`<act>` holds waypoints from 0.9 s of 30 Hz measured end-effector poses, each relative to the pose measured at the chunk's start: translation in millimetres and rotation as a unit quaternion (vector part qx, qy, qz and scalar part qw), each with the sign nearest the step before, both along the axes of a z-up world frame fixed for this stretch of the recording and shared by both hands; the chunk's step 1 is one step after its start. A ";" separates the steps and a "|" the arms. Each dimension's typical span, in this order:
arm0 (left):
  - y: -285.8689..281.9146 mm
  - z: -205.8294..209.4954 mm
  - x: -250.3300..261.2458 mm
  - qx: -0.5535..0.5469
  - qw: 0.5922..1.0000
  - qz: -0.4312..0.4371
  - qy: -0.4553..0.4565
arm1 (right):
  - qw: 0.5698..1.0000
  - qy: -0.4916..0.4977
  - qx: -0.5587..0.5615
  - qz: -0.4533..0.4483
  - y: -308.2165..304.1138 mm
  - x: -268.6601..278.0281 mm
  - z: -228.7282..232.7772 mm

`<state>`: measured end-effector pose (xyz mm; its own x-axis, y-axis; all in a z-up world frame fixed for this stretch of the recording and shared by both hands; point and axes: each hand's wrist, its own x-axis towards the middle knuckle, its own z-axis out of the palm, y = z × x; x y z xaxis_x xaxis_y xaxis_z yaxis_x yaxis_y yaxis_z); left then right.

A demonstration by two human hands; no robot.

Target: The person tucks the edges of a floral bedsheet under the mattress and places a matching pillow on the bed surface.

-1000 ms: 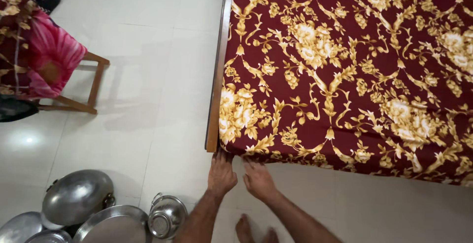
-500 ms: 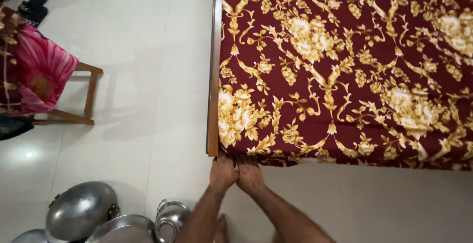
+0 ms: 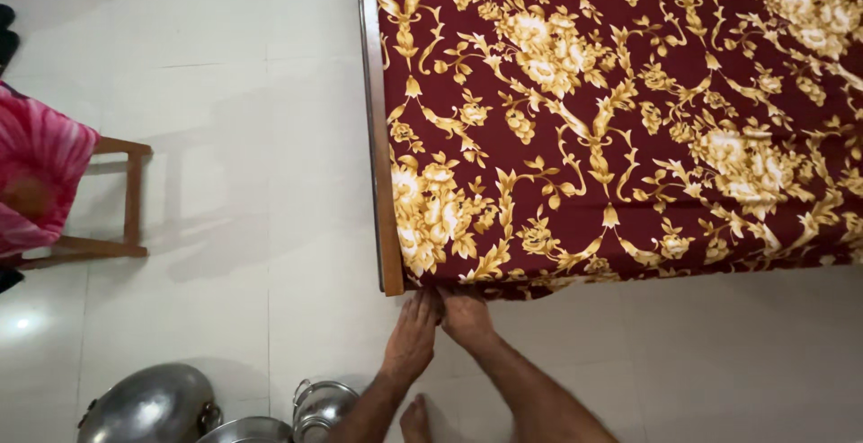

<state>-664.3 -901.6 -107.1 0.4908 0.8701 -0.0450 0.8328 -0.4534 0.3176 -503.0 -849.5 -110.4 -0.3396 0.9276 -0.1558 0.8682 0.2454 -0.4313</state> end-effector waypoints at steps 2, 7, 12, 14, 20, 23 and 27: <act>7.0 -0.6 11.3 0.001 1.000 0.026 -0.008 | 0.997 0.010 -0.077 -0.009 6.4 4.3 12.8; 19.2 27.6 20.8 -0.055 0.997 0.060 0.009 | 0.985 0.049 -0.165 0.028 13.1 22.9 50.2; 43.9 30.3 35.2 -0.053 0.993 0.101 -0.032 | 0.982 0.119 0.142 0.023 -21.8 22.6 70.5; 46.4 22.1 28.0 0.103 0.985 0.089 -0.104 | 0.984 0.076 0.163 0.016 -23.0 17.0 72.3; 28.1 17.6 21.2 -0.079 0.973 0.121 -0.181 | 0.987 0.048 0.146 -0.055 -13.6 -0.6 42.7; 4.9 24.5 13.6 0.060 0.993 0.069 -0.075 | 0.996 0.015 0.064 -0.058 -9.1 -6.1 18.1; 10.9 18.2 23.6 0.053 0.998 0.023 -0.016 | 0.996 0.024 0.076 -0.043 0.7 8.9 8.3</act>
<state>-640.7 -890.7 -88.9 0.4500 0.8907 0.0639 0.8438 -0.4476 0.2960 -494.1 -848.8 -102.1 -0.2616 0.9652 0.0030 0.8677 0.2366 -0.4372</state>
